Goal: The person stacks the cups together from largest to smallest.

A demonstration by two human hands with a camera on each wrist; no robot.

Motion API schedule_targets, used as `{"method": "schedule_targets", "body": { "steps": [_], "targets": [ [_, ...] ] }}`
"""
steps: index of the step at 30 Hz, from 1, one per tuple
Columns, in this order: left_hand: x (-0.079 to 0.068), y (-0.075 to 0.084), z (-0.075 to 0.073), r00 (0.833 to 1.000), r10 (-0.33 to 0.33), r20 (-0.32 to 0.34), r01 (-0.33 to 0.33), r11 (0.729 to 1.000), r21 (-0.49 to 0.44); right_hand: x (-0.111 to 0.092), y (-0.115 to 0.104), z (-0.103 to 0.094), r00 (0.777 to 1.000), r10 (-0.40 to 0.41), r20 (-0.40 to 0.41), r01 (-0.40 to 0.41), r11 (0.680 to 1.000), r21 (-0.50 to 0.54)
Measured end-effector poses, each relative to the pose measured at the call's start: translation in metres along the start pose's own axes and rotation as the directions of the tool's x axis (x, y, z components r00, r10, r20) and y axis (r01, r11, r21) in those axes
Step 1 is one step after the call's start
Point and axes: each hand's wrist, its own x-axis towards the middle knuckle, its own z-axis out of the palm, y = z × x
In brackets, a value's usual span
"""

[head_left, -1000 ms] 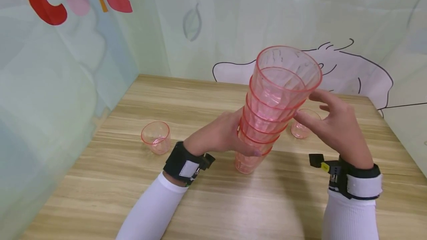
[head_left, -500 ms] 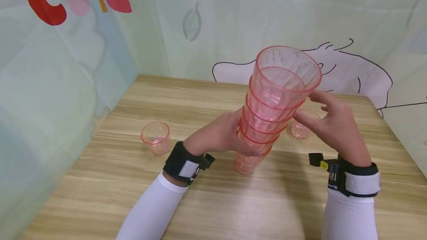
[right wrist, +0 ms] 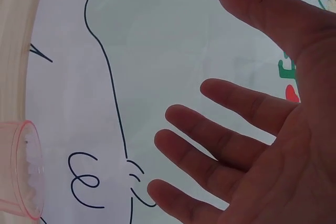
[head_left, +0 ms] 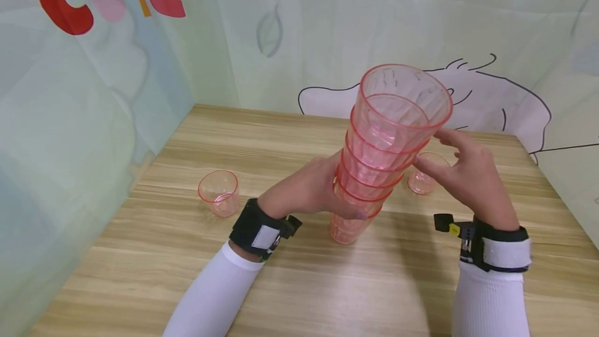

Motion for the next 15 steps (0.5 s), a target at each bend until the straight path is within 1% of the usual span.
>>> {"method": "schedule_targets", "body": {
  "steps": [7, 15],
  "targets": [
    [-0.001, -0.001, 0.000, 1.000, 0.007, -0.013, -0.007, 0.999, 0.046, 0.001, 0.008, 0.000, 0.999, 0.037, 0.023, -0.037, 0.999, -0.012],
    [0.000, -0.001, 0.000, 1.000, 0.009, -0.007, -0.009, 0.999, 0.031, 0.004, 0.016, 0.002, 0.997, 0.060, 0.044, -0.060, 0.998, -0.020]
  ]
}}
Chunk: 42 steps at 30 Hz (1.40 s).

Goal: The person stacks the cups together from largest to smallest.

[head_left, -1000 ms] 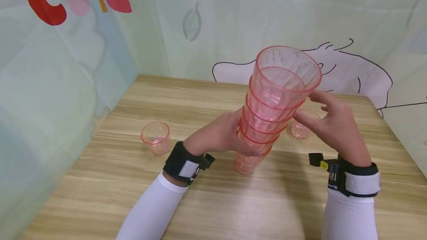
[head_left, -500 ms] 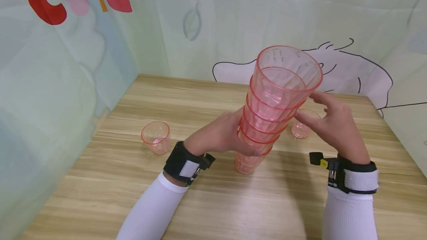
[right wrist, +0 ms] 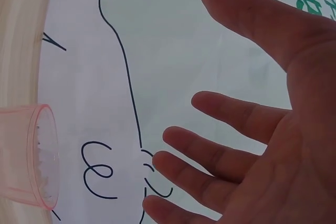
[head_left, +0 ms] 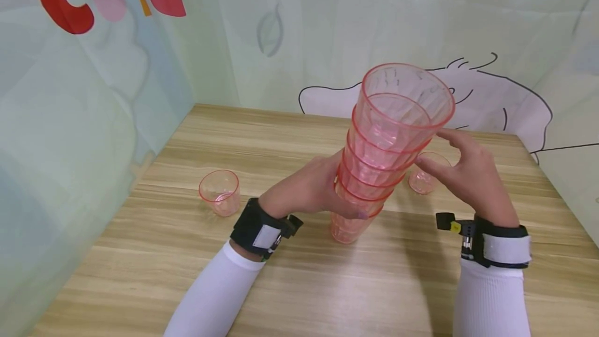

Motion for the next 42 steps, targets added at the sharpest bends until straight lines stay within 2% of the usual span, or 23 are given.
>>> {"method": "schedule_targets", "body": {
  "steps": [9, 16, 33, 38, 42],
  "targets": [
    [0.000, -0.001, 0.000, 1.000, 0.002, -0.002, -0.002, 1.000, 0.000, 0.003, 0.006, 0.001, 0.997, 0.052, 0.058, -0.051, 0.998, -0.022],
    [-0.001, -0.002, 0.000, 1.000, 0.000, -0.004, 0.000, 1.000, -0.002, 0.005, 0.011, 0.004, 0.981, 0.141, 0.137, -0.134, 0.989, -0.056],
    [0.000, 0.001, 0.000, 1.000, -0.014, -0.002, 0.014, 1.000, -0.005, 0.009, 0.025, 0.014, 0.958, 0.213, 0.191, -0.203, 0.977, -0.071],
    [-0.002, 0.001, 0.001, 0.999, -0.032, 0.005, 0.032, 0.999, -0.038, 0.009, 0.032, 0.018, 0.949, 0.233, 0.214, -0.219, 0.972, -0.086],
    [-0.002, 0.000, 0.001, 1.000, -0.026, 0.000, 0.026, 0.998, -0.057, 0.010, 0.036, 0.019, 0.950, 0.232, 0.211, -0.216, 0.972, -0.096]
  ]
}}
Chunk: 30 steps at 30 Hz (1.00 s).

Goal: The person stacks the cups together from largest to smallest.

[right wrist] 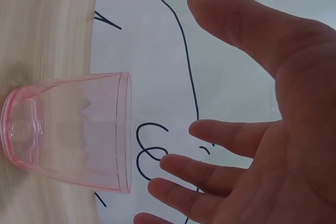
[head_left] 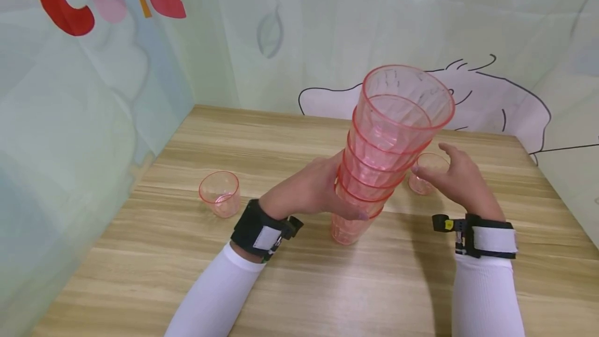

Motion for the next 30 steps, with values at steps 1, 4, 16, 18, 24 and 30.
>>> {"method": "schedule_targets", "body": {
  "steps": [1, 4, 16, 18, 24, 30],
  "targets": [
    [0.000, 0.000, 0.000, 1.000, 0.001, 0.000, -0.001, 1.000, 0.001, 0.000, 0.001, 0.000, 1.000, 0.000, -0.001, 0.000, 1.000, 0.001],
    [0.000, 0.000, 0.000, 1.000, 0.005, -0.003, -0.005, 1.000, -0.005, 0.002, 0.003, 0.002, 1.000, 0.006, 0.003, -0.006, 1.000, 0.007],
    [0.000, 0.000, 0.000, 1.000, -0.009, 0.004, 0.009, 1.000, 0.015, 0.010, 0.019, 0.014, 0.995, 0.066, 0.073, -0.067, 0.998, 0.018],
    [0.001, 0.001, 0.000, 1.000, -0.011, 0.004, 0.011, 0.999, 0.032, 0.011, 0.021, 0.016, 0.996, 0.061, 0.070, -0.062, 0.998, 0.012],
    [0.001, 0.002, -0.001, 1.000, -0.025, 0.009, 0.025, 0.999, 0.037, 0.013, 0.024, 0.019, 0.997, 0.058, 0.058, -0.059, 0.998, 0.009],
    [0.001, 0.002, -0.001, 1.000, -0.018, 0.012, 0.018, 0.999, 0.040, 0.013, 0.026, 0.021, 0.995, 0.095, 0.036, -0.096, 0.995, 0.025]
  ]
}}
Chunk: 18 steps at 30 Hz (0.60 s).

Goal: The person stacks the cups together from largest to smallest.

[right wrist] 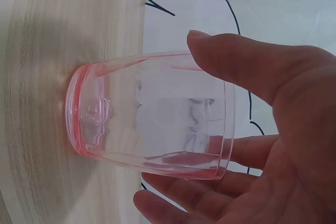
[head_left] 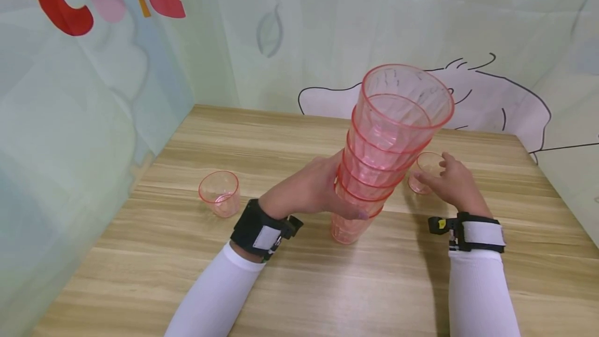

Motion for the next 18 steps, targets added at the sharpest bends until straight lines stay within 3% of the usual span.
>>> {"method": "schedule_targets", "body": {
  "steps": [6, 18],
  "targets": [
    [0.0002, -0.0016, -0.0002, 0.999, 0.032, -0.014, -0.032, 0.999, 0.017, -0.0015, -0.0005, -0.0004, 1.000, -0.013, -0.022, 0.013, 1.000, 0.008],
    [0.0005, -0.0015, 0.0004, 1.000, 0.026, -0.009, -0.026, 0.999, 0.024, -0.0064, -0.0058, -0.0045, 0.995, -0.032, -0.090, 0.035, 0.999, 0.028]
  ]
}}
